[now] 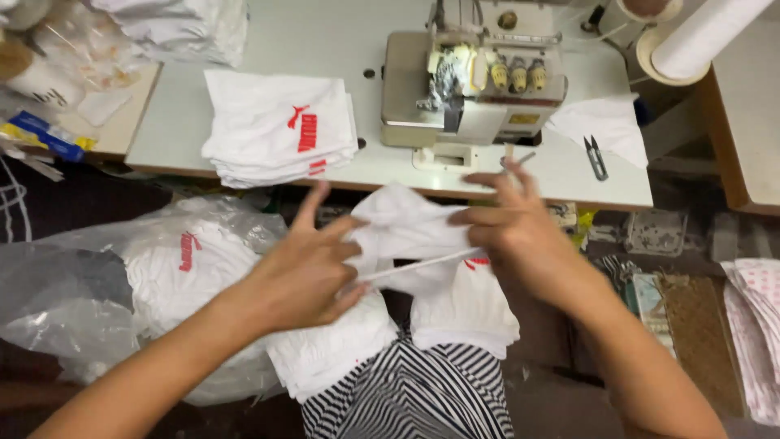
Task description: The person is sorting, straightening, and stacking white garments from a plastic bag onto a work table in a sewing factory.
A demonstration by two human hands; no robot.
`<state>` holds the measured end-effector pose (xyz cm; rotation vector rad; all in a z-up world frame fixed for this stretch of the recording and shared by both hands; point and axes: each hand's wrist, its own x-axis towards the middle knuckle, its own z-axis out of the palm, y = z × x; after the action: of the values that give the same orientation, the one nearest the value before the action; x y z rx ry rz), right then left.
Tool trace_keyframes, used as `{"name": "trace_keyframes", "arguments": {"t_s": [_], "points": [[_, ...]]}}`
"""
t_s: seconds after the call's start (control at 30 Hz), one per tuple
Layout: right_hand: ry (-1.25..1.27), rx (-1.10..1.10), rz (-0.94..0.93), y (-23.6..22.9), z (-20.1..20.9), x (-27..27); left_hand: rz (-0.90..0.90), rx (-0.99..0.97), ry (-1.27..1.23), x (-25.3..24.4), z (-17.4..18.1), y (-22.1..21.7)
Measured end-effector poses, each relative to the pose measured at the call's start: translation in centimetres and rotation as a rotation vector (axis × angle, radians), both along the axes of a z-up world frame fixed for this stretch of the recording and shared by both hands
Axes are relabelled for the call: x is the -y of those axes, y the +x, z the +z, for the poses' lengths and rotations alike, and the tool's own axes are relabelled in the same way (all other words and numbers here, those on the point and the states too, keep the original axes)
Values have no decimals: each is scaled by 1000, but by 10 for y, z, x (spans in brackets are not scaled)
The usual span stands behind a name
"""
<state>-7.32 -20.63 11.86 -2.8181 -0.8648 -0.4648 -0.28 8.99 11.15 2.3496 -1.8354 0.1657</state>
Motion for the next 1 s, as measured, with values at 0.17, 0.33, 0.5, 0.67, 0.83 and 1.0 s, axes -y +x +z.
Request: {"name": "trace_keyframes", "arguments": {"t_s": [0.17, 0.33, 0.5, 0.67, 0.83, 1.0], "points": [[43, -260, -296, -79, -31, 65, -103, -121, -281, -20, 9, -5], [656, -554, -287, -133, -29, 112, -96, -193, -475, 3, 15, -11], [1243, -500, -487, -81, -75, 97, 39, -619, -618, 78, -70, 15], [846, 13, -583, -114, -92, 90, 78, -330, -730, 91, -82, -26], [662, 214, -573, -144, -197, 88, 253, -354, -758, 86, -182, -57], [754, 35, -662, -179, -273, 43, 430, -636, -507, 58, -276, -108]]}}
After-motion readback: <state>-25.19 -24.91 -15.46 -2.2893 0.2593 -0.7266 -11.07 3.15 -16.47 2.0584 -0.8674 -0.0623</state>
